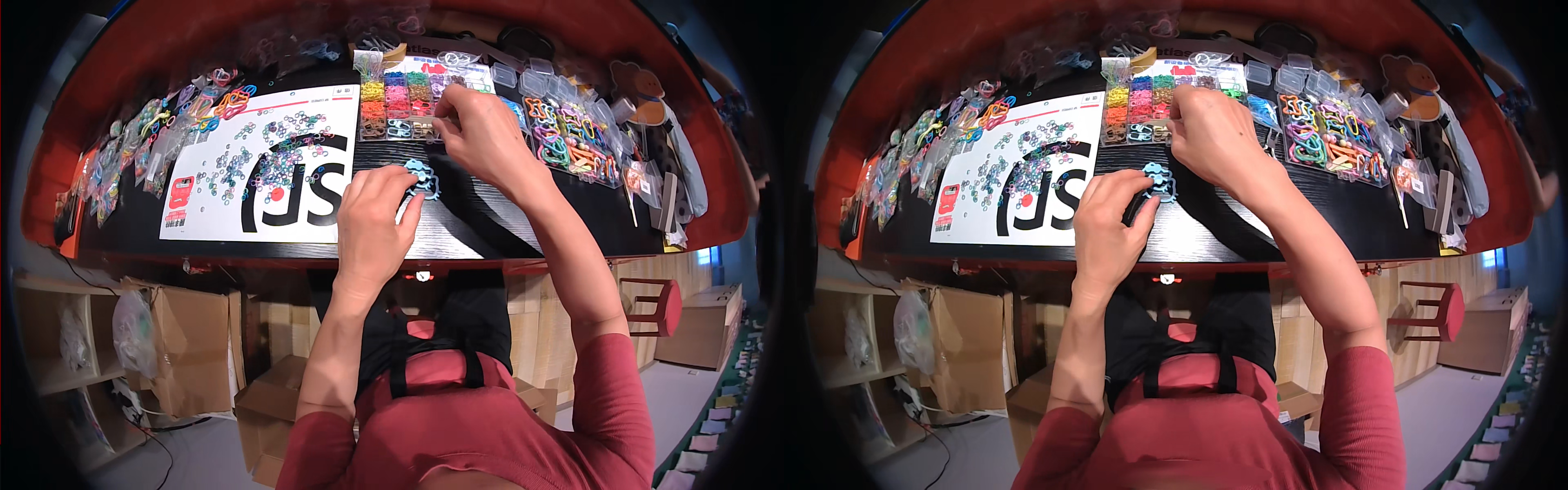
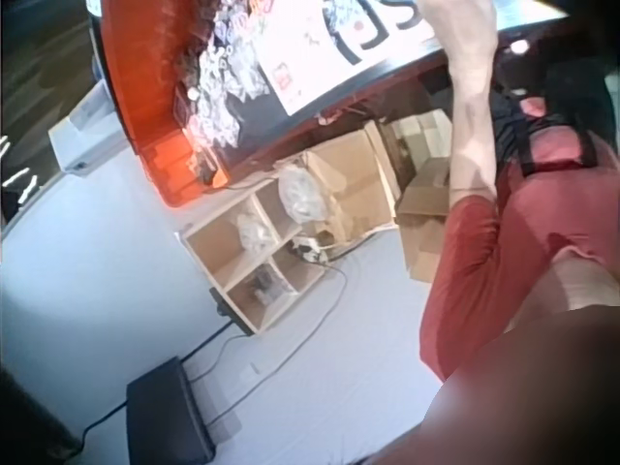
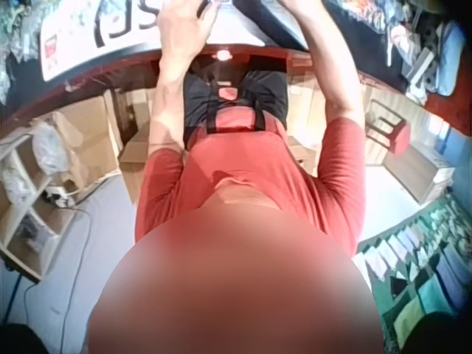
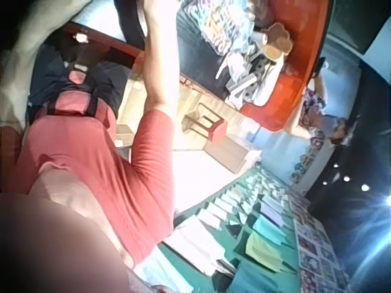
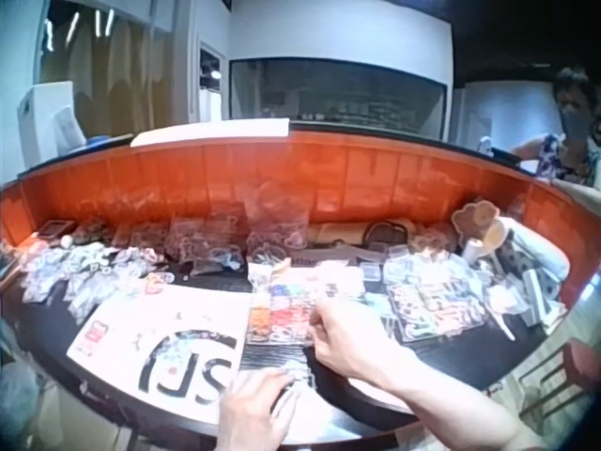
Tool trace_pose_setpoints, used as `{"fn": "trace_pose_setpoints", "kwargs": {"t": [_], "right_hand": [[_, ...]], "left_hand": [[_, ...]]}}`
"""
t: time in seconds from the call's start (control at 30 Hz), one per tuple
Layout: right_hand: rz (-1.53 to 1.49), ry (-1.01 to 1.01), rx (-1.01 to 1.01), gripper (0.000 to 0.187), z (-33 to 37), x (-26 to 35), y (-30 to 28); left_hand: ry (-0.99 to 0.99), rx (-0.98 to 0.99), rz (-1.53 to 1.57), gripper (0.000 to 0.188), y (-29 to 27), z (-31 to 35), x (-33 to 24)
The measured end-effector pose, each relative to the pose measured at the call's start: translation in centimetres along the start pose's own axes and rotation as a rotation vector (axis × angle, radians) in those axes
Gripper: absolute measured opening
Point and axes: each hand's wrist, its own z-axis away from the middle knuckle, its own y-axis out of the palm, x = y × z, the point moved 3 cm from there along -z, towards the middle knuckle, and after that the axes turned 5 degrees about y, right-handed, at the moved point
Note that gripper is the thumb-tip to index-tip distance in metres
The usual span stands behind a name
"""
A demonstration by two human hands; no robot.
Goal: The recorder is assembling small acrylic or plastic keychain charms by attaching metal rings and clasps using pliers.
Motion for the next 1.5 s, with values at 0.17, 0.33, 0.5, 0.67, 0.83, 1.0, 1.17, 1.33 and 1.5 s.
{"fn": "trace_pose_setpoints", "kwargs": {"t": [0.17, 0.33, 0.5, 0.67, 0.83, 1.0, 1.17, 1.33, 1.5], "right_hand": [[0.078, -0.037, 0.015, 0.012, -0.8, 0.9, 0.5], [0.039, -0.064, 0.076, 0.009, -1.5, 1.3, 0.7], [0.009, -0.119, 0.008, 0.005, -1.3, 1.0, 0.8], [-0.120, -0.068, -0.138, 0.005, 0.3, -1.3, 2.6], [-0.610, 0.184, -0.170, 0.008, 2.2, -3.9, 1.9], [-0.640, 0.296, -0.020, 0.009, 5.7, -4.6, 0.3], [-0.525, 0.298, 0.087, 0.008, 7.0, -4.4, 0.5], [-0.493, 0.306, 0.039, 0.010, 6.9, -4.0, -1.1], [-0.429, 0.073, -0.184, 0.011, 4.5, -3.0, -1.0]], "left_hand": [[0.009, -0.014, 0.024, 0.021, -0.1, 0.0, 0.1], [0.009, -0.020, 0.029, 0.020, -0.1, 0.1, 0.2], [0.012, -0.010, 0.045, 0.019, -0.1, 0.0, 0.0], [-0.013, 0.011, 0.035, 0.017, 0.0, 0.1, 0.1], [-0.042, 0.036, 0.035, 0.017, -0.1, -0.1, -0.1], [-0.027, 0.042, 0.024, 0.018, 0.0, -0.1, -0.1], [-0.017, 0.052, 0.019, 0.019, 0.0, -0.2, -0.3], [-0.024, 0.045, 0.023, 0.019, -0.1, 0.0, 0.0], [-0.032, 0.021, 0.027, 0.019, -0.2, -0.1, -0.4]]}}
